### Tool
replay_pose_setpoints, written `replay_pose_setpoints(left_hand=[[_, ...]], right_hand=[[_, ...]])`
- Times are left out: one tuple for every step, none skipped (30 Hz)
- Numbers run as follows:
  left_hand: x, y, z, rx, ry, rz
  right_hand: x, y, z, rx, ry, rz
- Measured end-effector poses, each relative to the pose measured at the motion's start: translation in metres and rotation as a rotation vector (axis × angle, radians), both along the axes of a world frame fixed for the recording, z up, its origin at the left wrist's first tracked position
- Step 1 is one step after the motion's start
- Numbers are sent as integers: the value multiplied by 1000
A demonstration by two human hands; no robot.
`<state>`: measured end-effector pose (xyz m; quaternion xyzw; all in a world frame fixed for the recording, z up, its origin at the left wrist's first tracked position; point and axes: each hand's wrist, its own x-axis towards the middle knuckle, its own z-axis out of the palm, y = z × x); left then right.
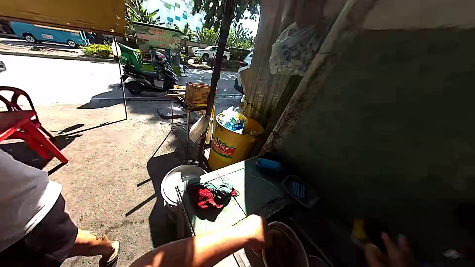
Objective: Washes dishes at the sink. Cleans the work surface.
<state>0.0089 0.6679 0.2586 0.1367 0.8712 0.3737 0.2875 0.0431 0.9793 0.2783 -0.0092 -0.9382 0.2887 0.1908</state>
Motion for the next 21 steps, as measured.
replay_pose_setpoints(left_hand=[[-1,0,12,-34,5,-7],[-3,1,20,-55,18,-17],[-5,4,23,-76,44,-28],[-8,8,27,-98,69,-41],[-11,12,32,-130,94,-62],[-14,16,35,-166,116,-89],[-17,20,36,-191,144,-110],[-19,25,36,-208,168,-127],[-21,29,35,-209,182,-138],[-22,33,32,-196,189,-150],[-22,37,28,-173,194,-154],[-21,42,25,-161,191,-157],[-20,48,23,-155,192,-153],[-19,54,23,-150,199,-145],[-16,60,25,-161,208,-145],[-14,66,29,-182,213,-153],[-11,73,32,-203,222,-165],[-9,79,34,-217,231,-179],[-6,85,34,-221,247,-185],[-3,91,34,-217,256,-182],[0,96,35,-200,264,-175]], right_hand=[[11,-22,-36,-222,-82,8],[24,-47,-61,-505,-212,-62],[34,-70,-77,-817,-341,-156],[39,-89,-87,-1071,-409,-253],[39,-103,-93,-1254,-424,-326],[38,-112,-95,-1431,-415,-346],[37,-116,-96,-1571,-379,-330],[35,-119,-97,-1662,-330,-318],[33,-121,-99,-1717,-276,-320],[31,-122,-101,-1771,-224,-332],[29,-122,-104,-1806,-180,-347],[27,-122,-107,-1832,-132,-357],[26,-120,-112,-1853,-85,-343],[24,-117,-117,-1865,-39,-324],[22,-115,-120,-1868,2,-314],[22,-115,-119,-1856,33,-322],[22,-115,-118,-1851,62,-321],[21,-113,-120,-1868,91,-298],[21,-111,-123,-1900,117,-262],[20,-107,-127,-1949,147,-215],[19,-104,-130,-1973,183,-191]])
